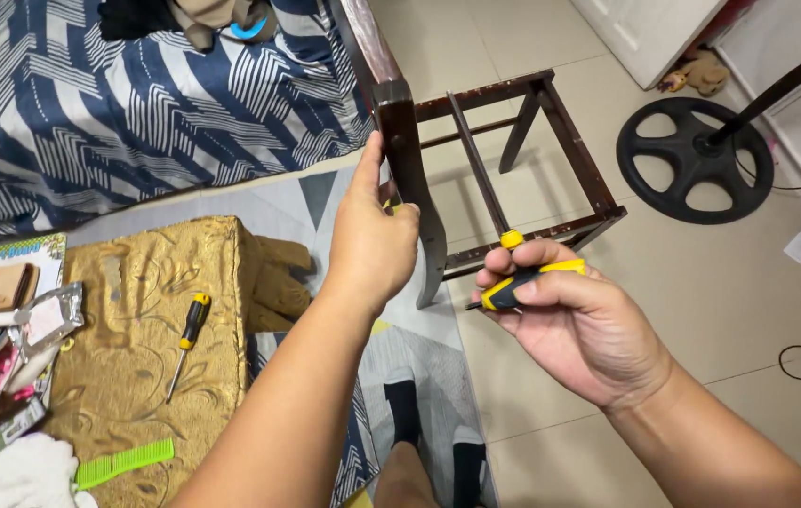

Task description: The person removes a cushion from a wooden chair and then uses a screwdriver to unscrew and remove multiple screws from the chair frame. The screws are placed on a nearby surface.

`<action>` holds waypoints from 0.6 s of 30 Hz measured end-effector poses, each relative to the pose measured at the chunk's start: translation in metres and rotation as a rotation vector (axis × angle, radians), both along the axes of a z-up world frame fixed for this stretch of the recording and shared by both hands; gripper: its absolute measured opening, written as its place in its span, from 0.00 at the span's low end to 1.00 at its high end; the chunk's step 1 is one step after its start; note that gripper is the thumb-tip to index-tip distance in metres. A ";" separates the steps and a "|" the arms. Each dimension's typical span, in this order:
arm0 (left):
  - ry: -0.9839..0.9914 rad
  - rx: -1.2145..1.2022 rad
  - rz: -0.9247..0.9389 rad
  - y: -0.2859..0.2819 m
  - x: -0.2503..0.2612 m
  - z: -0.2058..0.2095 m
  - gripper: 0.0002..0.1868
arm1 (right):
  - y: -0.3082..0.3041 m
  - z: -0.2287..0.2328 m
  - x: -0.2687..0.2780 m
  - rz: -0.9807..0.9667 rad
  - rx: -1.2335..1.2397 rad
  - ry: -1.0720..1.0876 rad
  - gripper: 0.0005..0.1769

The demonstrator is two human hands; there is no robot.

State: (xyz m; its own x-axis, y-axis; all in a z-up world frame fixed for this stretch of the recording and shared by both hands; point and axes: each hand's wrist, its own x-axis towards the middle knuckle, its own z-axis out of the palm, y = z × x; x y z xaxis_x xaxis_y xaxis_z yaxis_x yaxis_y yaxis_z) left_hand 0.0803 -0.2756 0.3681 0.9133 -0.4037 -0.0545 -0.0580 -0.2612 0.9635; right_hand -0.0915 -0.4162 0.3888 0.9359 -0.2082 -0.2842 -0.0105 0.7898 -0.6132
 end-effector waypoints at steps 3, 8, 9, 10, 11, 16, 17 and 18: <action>-0.102 -0.042 -0.008 -0.002 0.003 -0.002 0.43 | 0.008 -0.002 -0.005 0.049 -0.052 0.014 0.12; -0.103 -0.075 -0.034 -0.012 0.032 0.003 0.29 | 0.019 0.004 0.001 0.087 -0.172 0.156 0.13; -0.033 -0.023 -0.044 -0.014 0.035 0.005 0.24 | 0.021 0.005 0.003 0.106 -0.192 0.165 0.14; 0.033 0.031 -0.063 -0.016 0.038 0.008 0.20 | 0.021 0.006 0.006 0.119 -0.209 0.170 0.14; 0.037 0.054 -0.028 -0.018 0.036 0.011 0.18 | 0.022 0.007 0.007 0.132 -0.227 0.175 0.14; -0.196 0.054 0.027 -0.015 0.015 0.031 0.14 | 0.024 0.008 -0.003 0.111 -0.257 0.217 0.15; -0.150 0.080 0.039 -0.015 0.009 0.033 0.14 | 0.024 0.006 -0.009 0.099 -0.247 0.220 0.15; -0.105 0.108 0.047 -0.016 0.003 0.033 0.14 | 0.023 0.004 -0.014 0.080 -0.224 0.228 0.15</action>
